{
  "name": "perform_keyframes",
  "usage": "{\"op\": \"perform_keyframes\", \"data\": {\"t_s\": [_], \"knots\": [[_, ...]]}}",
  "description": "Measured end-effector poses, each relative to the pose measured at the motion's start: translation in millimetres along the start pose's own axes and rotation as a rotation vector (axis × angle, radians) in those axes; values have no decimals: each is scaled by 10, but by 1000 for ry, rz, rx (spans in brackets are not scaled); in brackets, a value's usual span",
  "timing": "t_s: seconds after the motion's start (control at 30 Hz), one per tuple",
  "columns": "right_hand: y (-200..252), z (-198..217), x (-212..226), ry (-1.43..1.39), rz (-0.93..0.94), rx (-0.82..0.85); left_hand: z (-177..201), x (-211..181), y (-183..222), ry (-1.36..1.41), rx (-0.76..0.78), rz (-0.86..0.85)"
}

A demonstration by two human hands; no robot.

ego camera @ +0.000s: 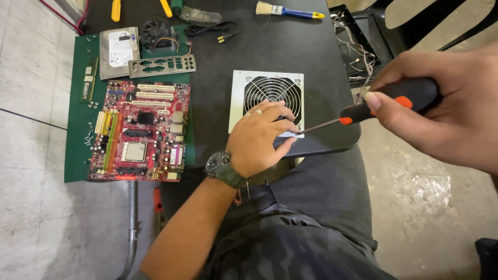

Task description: Disassembling various computer components including a power supply unit and a motherboard on a workbench.

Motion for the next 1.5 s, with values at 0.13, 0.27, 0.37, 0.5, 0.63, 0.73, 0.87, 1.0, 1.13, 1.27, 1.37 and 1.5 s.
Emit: {"op": "perform_keyframes", "data": {"t_s": [0.13,0.27,0.37,0.5,0.63,0.73,0.87,1.0,1.13,1.27,1.37,1.5], "knots": [[-10,-31,10,0,30,4,-13,11,10,-17,4,2],[-13,-50,1,41,48,27,-35,18,16,-36,4,-3],[-54,-36,85,75,65,68,-44,26,28,-36,-7,-2],[-117,-46,178,338,68,137,-62,22,26,-63,2,-17],[-70,-103,363,726,149,256,-66,28,33,-57,-32,-14],[-75,-121,458,855,196,358,-49,12,28,-45,-40,-29],[-96,-227,512,1128,140,429,-56,14,31,-38,-54,-37],[-182,-151,736,1248,26,391,-18,-25,29,-57,-128,-51],[-302,-73,789,1120,49,540,-36,0,3,-53,-127,-57],[-259,-141,696,1112,191,618,-75,22,21,-68,-114,-47],[-270,-120,736,1249,198,415,5,-13,-5,-15,-126,-86],[-231,-57,840,1332,335,285,95,-49,-54,140,-78,-71]]}}
Point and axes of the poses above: each hand's wrist, its own y-axis away from the middle knuckle, its own z-axis out of the back of the hand, x = y × z, the point moved 5 cm from there along -y, towards the middle knuckle, and after that the axes turned 3 degrees about -y, right-handed, at the moved point
